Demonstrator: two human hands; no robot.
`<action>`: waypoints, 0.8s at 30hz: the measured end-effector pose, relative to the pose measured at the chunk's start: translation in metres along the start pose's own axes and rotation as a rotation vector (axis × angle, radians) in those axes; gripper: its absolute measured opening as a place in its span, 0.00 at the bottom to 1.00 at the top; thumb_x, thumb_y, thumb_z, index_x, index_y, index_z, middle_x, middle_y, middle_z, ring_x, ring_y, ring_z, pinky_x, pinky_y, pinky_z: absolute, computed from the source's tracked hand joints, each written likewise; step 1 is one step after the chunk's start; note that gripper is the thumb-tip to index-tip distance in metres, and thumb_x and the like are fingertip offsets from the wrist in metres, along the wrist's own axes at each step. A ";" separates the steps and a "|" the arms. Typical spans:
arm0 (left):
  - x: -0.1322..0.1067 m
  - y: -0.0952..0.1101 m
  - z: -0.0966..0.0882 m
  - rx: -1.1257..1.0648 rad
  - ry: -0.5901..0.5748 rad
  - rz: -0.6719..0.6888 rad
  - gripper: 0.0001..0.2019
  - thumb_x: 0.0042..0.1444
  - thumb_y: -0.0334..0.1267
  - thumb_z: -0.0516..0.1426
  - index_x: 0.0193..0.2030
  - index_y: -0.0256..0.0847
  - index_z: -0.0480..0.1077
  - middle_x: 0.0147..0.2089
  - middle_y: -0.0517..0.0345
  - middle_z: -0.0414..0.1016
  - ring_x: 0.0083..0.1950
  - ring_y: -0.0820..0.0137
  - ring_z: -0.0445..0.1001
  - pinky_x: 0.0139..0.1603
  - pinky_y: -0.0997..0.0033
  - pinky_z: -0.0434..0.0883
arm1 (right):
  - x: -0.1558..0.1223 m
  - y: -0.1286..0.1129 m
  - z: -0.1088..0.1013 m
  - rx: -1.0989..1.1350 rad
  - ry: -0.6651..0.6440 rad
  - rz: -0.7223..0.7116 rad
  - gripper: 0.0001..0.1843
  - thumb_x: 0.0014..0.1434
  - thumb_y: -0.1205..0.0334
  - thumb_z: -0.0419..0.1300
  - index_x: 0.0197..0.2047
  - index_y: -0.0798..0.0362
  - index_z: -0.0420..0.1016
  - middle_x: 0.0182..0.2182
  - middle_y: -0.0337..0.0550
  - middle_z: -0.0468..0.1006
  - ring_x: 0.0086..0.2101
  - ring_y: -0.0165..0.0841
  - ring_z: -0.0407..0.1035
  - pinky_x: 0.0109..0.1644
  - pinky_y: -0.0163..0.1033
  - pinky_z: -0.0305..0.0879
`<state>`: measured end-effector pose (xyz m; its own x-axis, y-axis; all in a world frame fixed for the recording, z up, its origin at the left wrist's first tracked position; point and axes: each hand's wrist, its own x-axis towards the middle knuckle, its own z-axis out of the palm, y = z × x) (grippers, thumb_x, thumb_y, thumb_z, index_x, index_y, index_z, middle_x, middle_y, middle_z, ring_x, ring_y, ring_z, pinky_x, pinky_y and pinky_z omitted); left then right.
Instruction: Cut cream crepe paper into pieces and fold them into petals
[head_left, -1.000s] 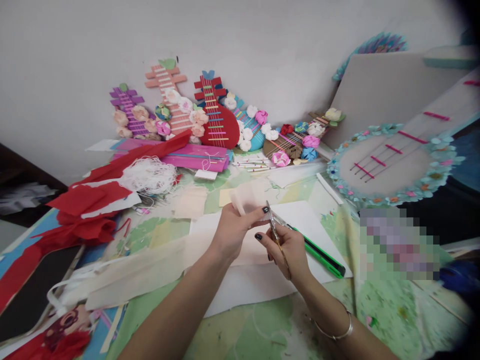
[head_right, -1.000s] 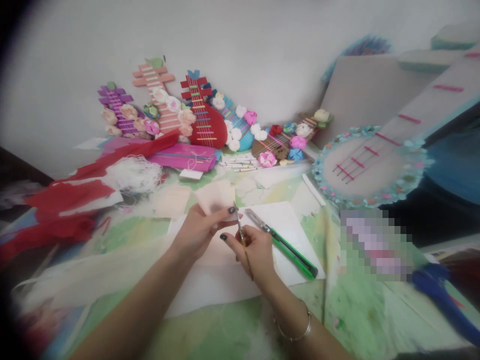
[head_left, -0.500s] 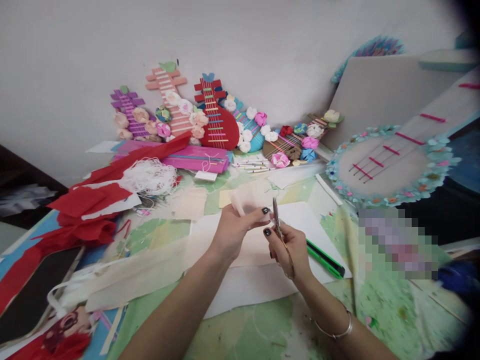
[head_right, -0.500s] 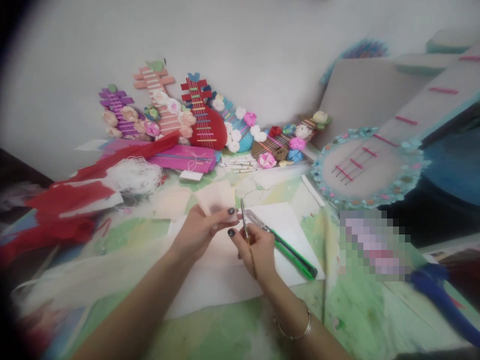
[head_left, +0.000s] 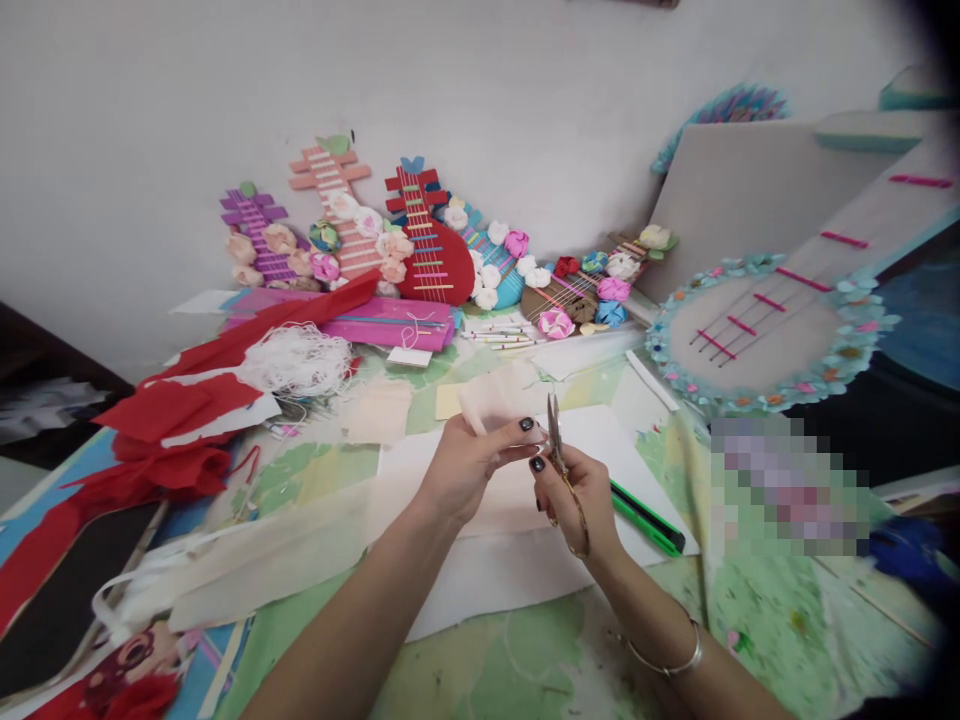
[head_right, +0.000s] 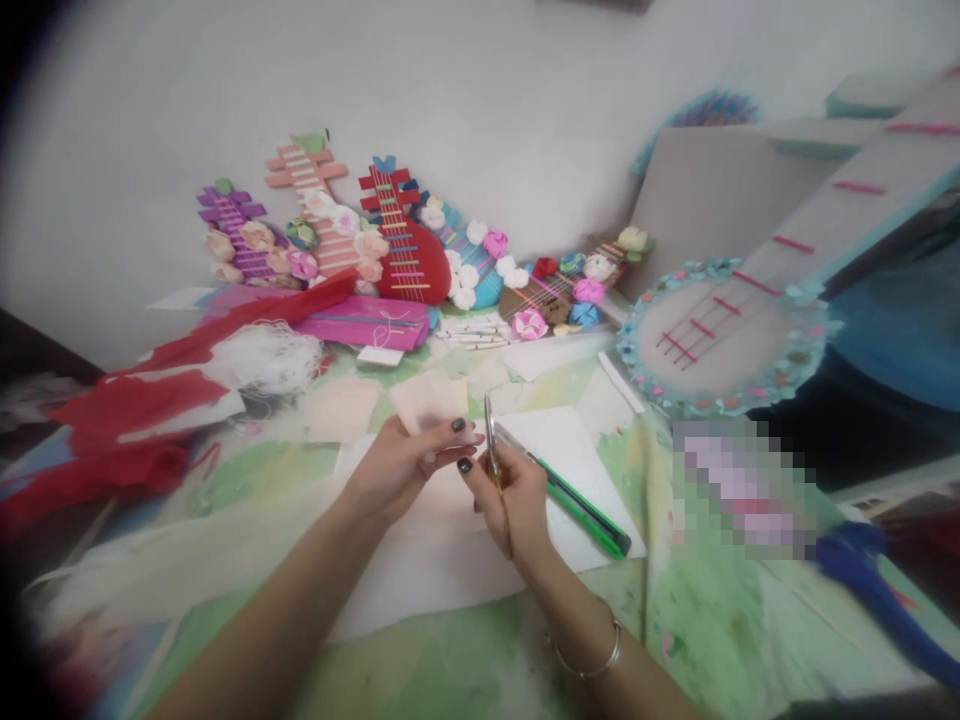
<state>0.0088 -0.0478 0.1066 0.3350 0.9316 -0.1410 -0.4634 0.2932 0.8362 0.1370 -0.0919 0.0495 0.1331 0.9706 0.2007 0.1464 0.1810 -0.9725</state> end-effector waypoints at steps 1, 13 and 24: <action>0.000 0.000 0.000 -0.003 -0.005 -0.009 0.09 0.41 0.34 0.68 0.29 0.33 0.76 0.28 0.54 0.78 0.34 0.67 0.77 0.42 0.64 0.73 | 0.000 0.000 0.000 0.000 0.000 -0.003 0.17 0.58 0.49 0.57 0.28 0.54 0.66 0.14 0.31 0.63 0.14 0.23 0.56 0.18 0.30 0.55; 0.009 -0.009 -0.013 0.040 0.012 0.004 0.12 0.43 0.38 0.66 0.32 0.33 0.74 0.31 0.53 0.78 0.36 0.65 0.77 0.44 0.61 0.72 | 0.008 0.002 -0.004 -0.078 0.034 0.086 0.18 0.57 0.47 0.55 0.27 0.54 0.65 0.13 0.32 0.64 0.14 0.24 0.57 0.20 0.30 0.55; -0.042 -0.063 -0.090 1.184 -0.191 0.288 0.14 0.52 0.31 0.56 0.46 0.40 0.75 0.52 0.51 0.75 0.58 0.60 0.69 0.60 0.60 0.63 | 0.027 0.003 -0.051 -0.881 -0.007 0.132 0.08 0.50 0.55 0.60 0.29 0.51 0.70 0.24 0.40 0.76 0.26 0.34 0.68 0.29 0.34 0.54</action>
<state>-0.0499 -0.0857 0.0124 0.5047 0.8543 0.1241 0.4554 -0.3856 0.8025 0.1914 -0.0738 0.0583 0.1965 0.9764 0.0896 0.8311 -0.1173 -0.5436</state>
